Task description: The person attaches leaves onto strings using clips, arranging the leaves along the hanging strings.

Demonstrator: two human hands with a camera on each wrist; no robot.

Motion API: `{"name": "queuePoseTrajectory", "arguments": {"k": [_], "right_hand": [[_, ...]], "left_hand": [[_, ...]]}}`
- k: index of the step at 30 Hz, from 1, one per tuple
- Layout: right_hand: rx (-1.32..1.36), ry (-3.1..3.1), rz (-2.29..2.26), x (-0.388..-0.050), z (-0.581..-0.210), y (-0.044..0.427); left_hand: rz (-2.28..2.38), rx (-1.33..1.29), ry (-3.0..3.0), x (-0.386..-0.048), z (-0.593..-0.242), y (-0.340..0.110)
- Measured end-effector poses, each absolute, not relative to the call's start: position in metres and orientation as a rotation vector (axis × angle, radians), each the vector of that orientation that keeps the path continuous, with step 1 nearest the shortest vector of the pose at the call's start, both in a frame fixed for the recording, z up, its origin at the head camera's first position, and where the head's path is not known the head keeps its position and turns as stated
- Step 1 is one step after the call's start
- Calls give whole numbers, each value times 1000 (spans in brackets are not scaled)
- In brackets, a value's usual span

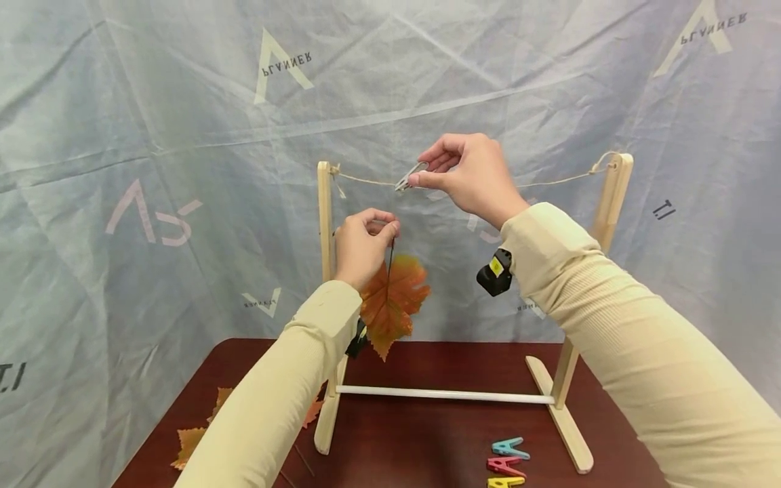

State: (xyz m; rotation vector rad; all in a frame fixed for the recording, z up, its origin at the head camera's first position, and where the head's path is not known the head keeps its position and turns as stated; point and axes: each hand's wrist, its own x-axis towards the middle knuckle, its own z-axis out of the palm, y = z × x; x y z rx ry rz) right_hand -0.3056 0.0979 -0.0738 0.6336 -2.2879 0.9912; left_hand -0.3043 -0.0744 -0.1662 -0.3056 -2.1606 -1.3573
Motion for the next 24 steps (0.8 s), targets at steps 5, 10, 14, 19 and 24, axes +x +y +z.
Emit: {"name": "queuePoseTrajectory", "arguments": {"k": [5,10,14,19,24], "right_hand": [[595,-2284,988,-313,-71,99],[554,-2303,1007,-321,-69,103],[547,-2322,1011,-324,-67,103],[569,-2332,1008,-328,-67,101],[576,-2318,1032,-330,-69,97]], "left_hand": [[-1355,-289,-2170,-310,-161,-73],[-1363,-267,-2166,-313,-156,-71],[-1349,-249,-2164,-315,-152,-71],[-1323,-220,-2177,-317,-149,-70],[-1313,-195,-2193,-319,-147,-69]]}}
